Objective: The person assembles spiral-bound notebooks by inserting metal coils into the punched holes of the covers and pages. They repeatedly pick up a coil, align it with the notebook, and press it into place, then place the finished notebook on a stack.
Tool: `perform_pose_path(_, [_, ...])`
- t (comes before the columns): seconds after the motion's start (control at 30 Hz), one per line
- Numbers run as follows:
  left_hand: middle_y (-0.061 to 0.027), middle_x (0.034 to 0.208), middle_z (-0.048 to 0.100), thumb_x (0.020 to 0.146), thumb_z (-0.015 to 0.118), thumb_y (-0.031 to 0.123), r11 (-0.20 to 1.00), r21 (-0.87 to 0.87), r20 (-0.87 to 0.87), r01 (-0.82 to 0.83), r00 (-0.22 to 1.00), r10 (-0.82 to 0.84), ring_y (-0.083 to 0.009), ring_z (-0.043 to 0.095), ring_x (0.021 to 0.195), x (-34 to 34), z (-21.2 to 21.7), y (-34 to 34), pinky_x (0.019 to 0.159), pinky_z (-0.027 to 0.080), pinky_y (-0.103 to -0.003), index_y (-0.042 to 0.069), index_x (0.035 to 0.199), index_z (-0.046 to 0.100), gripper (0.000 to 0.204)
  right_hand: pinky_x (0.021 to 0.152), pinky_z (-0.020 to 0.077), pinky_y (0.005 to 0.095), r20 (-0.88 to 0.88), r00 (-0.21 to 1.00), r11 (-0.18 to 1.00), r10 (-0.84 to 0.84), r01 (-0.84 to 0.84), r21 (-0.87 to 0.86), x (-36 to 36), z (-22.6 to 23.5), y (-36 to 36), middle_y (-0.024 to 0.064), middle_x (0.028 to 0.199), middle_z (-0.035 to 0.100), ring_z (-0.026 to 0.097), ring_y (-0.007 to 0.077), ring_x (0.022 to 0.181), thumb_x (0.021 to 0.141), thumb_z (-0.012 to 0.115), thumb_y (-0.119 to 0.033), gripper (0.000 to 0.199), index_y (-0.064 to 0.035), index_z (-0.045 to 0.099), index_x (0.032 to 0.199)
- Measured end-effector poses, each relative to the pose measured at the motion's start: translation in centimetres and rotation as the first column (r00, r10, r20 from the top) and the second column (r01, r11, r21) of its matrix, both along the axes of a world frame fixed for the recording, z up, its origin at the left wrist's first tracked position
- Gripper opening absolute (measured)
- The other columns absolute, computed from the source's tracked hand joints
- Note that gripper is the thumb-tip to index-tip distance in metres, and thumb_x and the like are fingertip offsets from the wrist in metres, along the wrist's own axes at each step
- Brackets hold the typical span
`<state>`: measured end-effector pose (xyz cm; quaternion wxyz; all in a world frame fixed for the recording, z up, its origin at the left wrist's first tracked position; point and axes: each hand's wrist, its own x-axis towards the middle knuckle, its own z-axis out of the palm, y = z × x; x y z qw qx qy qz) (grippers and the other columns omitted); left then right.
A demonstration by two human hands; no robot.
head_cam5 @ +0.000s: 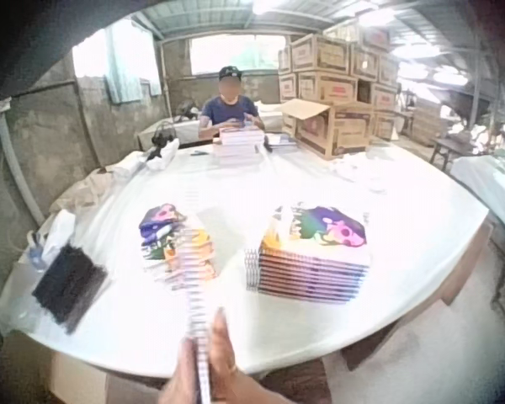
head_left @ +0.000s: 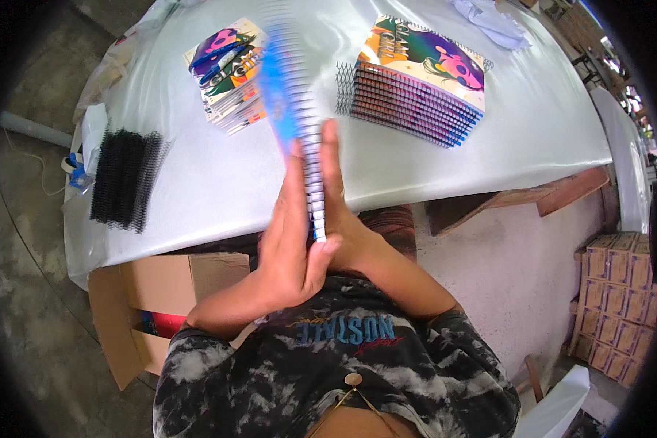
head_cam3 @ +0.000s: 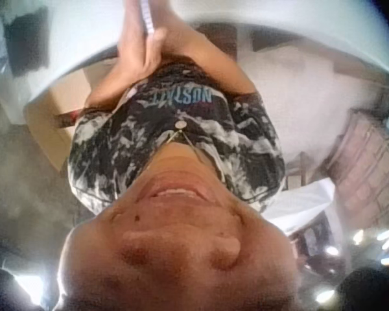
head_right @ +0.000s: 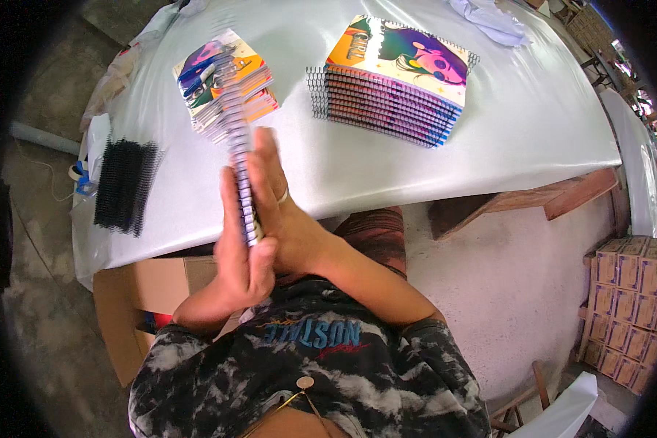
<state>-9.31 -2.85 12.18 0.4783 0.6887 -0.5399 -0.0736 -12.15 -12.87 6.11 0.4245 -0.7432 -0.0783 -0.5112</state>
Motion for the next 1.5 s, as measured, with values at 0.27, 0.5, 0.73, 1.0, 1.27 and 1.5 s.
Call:
perform_pose_path(0.27, [-0.0054, 0.085, 0.064, 0.085, 0.06, 0.008, 0.953, -0.222, -0.697, -0.205, 0.717, -0.008, -0.008, 0.058, 0.074, 5.2, 1.2, -1.3, 0.069, 0.047, -0.022, -0.002, 0.094, 0.063, 0.014, 0.079, 0.0431, 0.039, -0.49, 0.844, 0.961, -0.218, 0.097, -0.26, -3.4, 8.8, -5.8, 0.0111, 0.076, 0.061, 0.062, 0.0236, 0.075, 0.088, 0.051, -0.027, 0.026, -0.0045, 0.062, 0.094])
perform_pose_path(0.5, [-0.005, 0.086, 0.064, 0.082, 0.062, 0.004, 0.982, -0.185, -0.751, 0.035, 0.639, -0.164, -0.0074, 0.058, 0.074, 6.9, 0.9, -2.6, 0.067, 0.048, -0.022, -0.001, 0.094, 0.063, 0.013, 0.057, 0.0451, 0.0212, -0.43, 0.858, 0.823, 0.283, 0.013, 0.568, -2.8, 6.8, -5.8, 0.0042, 0.073, 0.062, 0.055, 0.0048, 0.066, 0.073, 0.068, 0.003, 0.013, 0.002, 0.058, 0.081])
perform_pose_path(0.73, [-0.0003, 0.076, 0.058, 0.077, 0.062, 0.0, 0.947, -0.207, -0.624, 0.245, 0.712, -0.321, -0.005, 0.052, 0.069, 9.1, 1.0, -2.6, 0.063, 0.043, -0.021, 0.002, 0.091, 0.059, 0.014, 0.058, 0.045, 0.0232, -0.444, 0.863, 0.882, 0.242, -0.005, 0.471, -2.4, 6.4, -5.1, 0.0047, 0.075, 0.058, 0.056, 0.0084, 0.066, 0.069, 0.07, 0.004, 0.018, 0.0015, 0.055, 0.078])
perform_pose_path(1.0, [-0.0106, 0.107, 0.056, 0.076, 0.071, 0.023, 0.951, -0.252, 0.122, -0.179, 0.969, 0.215, -0.0186, 0.054, 0.1, 10.0, 2.7, -5.2, 0.08, 0.046, -0.03, -0.001, 0.129, 0.036, 0.068, 0.063, 0.0474, 0.0283, -0.075, 0.983, 0.871, -0.169, 0.184, 0.455, -3.7, 7.3, -8.2, 0.007, 0.089, 0.054, 0.056, 0.0144, 0.078, 0.075, 0.066, 0.001, 0.031, -0.0009, 0.049, 0.101])
perform_pose_path(1.27, [-0.0118, 0.1, 0.061, 0.086, 0.058, 0.023, 0.87, -0.413, -0.437, -0.27, 0.897, 0.071, -0.0198, 0.057, 0.091, 7.5, 4.1, -19.4, 0.069, 0.049, -0.032, 0.002, 0.12, 0.045, 0.041, 0.081, 0.0463, 0.0317, 0.141, 0.707, 0.62, -0.692, 0.483, 0.619, -3.4, 7.4, -16.9, 0.0137, 0.104, 0.048, 0.051, 0.0178, 0.096, 0.082, 0.062, -0.006, 0.043, 0.0057, 0.037, 0.115])
perform_pose_path(1.5, [-0.0153, 0.081, 0.062, 0.082, 0.059, 0.02, 0.82, -0.384, 0.331, -0.425, 0.765, 0.552, -0.0287, 0.06, 0.072, 10.0, -4.4, -21.8, 0.066, 0.047, -0.036, 0.0, 0.085, 0.064, 0.021, 0.097, 0.0288, 0.0375, -0.447, 0.618, 0.424, -0.647, 0.779, 0.463, -4.2, -0.3, -19.1, 0.0262, 0.117, 0.041, 0.042, 0.0306, 0.111, 0.077, 0.064, -0.021, 0.052, 0.0086, 0.04, 0.112])
